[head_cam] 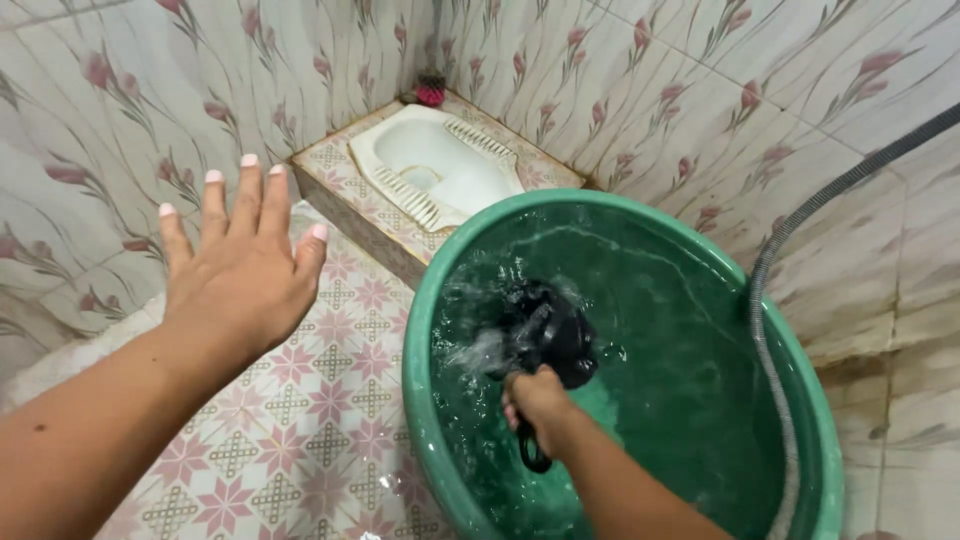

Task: Cleaning the floor and squat toilet area in a bathroom using a mop and water from a bucket.

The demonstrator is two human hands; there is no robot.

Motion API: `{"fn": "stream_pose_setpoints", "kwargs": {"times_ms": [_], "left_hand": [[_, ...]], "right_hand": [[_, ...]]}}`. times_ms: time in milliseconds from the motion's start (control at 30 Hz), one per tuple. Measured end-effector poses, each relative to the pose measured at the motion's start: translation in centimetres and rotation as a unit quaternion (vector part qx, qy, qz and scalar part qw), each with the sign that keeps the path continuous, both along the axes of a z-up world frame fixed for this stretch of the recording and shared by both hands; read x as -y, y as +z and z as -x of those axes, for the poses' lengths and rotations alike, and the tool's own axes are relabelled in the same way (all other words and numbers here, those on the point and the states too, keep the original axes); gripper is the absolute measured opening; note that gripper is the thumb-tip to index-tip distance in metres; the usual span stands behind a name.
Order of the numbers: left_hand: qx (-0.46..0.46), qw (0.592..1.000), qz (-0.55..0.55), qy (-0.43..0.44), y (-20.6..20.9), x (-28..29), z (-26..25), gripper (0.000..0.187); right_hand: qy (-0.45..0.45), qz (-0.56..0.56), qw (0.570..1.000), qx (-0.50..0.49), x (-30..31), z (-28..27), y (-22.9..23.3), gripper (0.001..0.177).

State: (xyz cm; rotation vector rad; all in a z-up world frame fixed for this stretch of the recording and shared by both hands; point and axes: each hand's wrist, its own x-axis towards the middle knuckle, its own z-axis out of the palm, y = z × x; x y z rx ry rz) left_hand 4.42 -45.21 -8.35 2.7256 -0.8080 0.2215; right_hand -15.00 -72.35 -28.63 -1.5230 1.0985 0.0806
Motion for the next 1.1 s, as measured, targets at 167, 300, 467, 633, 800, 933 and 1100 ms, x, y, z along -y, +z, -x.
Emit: {"fn": "stream_pose_setpoints", "kwargs": {"times_ms": [167, 300, 467, 633, 800, 933, 1100], "left_hand": [[0.012, 1.0, 0.0, 0.009, 2.5, -2.4, -1.5, 0.077], [0.011, 1.0, -0.005, 0.022, 4.7, -3.8, -2.6, 0.078], [0.033, 0.999, 0.008, 0.023, 6.1, -6.0, -4.2, 0.074], [0.045, 0.998, 0.029, 0.026, 7.8, -8.7, -6.4, 0.072], [0.036, 0.998, 0.017, 0.052, 9.7, -12.7, -8.9, 0.074], [0.04, 0.997, 0.013, 0.063, 9.7, -15.8, -11.0, 0.075], [0.026, 0.996, -0.005, 0.08, 9.7, -18.2, -12.9, 0.075]], "right_hand": [[-0.155, -0.176, 0.966, 0.111, 1.7, -0.9, 4.8, 0.015], [-0.133, -0.063, 0.98, 0.136, 0.5, -2.3, 11.5, 0.021], [-0.112, -0.048, 0.957, 0.264, -2.7, -7.2, 18.3, 0.011], [0.0, 0.126, 0.96, 0.251, -7.9, -12.4, 23.9, 0.014], [0.107, 0.44, 0.886, 0.098, -12.8, -18.1, 25.3, 0.04], [0.114, 0.402, 0.908, 0.035, -17.2, -21.3, 28.9, 0.045], [0.16, 0.483, 0.859, 0.058, -19.9, -24.6, 30.6, 0.041]]}}
